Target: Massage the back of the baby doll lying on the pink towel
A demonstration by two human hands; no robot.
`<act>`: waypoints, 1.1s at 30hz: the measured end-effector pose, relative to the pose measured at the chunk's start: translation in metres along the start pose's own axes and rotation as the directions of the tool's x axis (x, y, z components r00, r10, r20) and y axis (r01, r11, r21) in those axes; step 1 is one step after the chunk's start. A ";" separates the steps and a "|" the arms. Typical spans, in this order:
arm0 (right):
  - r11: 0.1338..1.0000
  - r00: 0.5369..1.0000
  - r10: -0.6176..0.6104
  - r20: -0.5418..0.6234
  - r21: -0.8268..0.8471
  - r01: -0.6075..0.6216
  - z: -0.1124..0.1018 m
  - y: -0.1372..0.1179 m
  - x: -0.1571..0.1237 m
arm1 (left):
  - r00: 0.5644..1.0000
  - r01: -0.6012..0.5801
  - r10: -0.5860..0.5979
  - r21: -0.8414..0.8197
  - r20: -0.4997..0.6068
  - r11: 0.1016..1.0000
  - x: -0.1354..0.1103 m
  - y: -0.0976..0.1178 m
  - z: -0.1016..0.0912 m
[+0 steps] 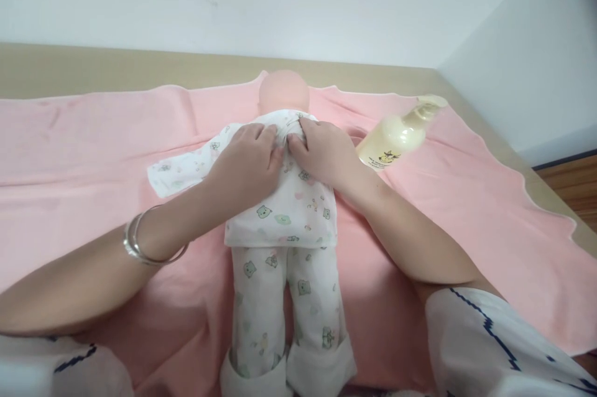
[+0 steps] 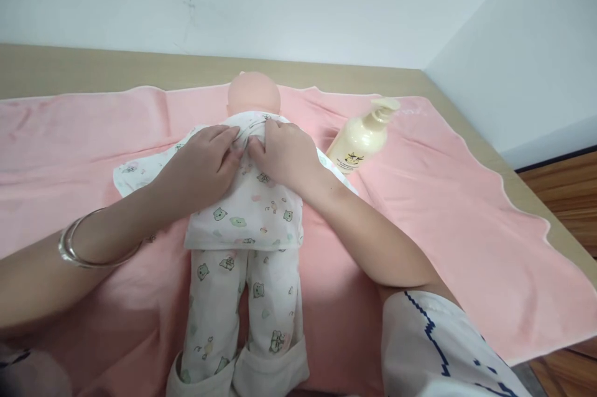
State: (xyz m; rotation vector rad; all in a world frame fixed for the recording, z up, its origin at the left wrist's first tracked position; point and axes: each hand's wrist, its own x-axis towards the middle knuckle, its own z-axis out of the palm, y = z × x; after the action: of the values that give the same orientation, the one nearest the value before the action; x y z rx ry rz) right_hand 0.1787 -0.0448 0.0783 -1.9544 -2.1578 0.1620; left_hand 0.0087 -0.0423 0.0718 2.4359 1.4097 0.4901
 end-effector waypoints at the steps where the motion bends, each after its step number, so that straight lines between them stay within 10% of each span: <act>1: 1.000 1.000 -0.002 0.001 0.000 0.002 0.000 0.001 0.001 | 1.000 -0.005 0.006 -0.020 0.010 1.000 0.000 0.001 -0.002; 12: 0.985 0.996 -0.071 0.063 -0.152 0.080 -0.014 -0.025 -0.030 | 0.999 0.025 -0.028 -0.090 -0.039 0.996 0.018 -0.018 0.014; 20: 1.000 0.997 0.005 0.080 0.025 -0.007 -0.007 -0.006 -0.002 | 0.991 0.070 -0.087 -0.163 -0.100 0.984 0.014 -0.020 0.023; 33: 1.000 0.993 0.020 -0.112 0.008 -0.019 0.015 0.002 0.002 | 0.981 0.126 -0.144 -0.142 -0.128 0.982 0.012 -0.019 0.028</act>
State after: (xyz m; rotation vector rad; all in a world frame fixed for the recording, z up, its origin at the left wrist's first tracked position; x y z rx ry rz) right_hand 0.1768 -0.0414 0.0633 -1.9324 -2.0651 0.0616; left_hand 0.0118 -0.0244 0.0412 2.2207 1.5331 0.7078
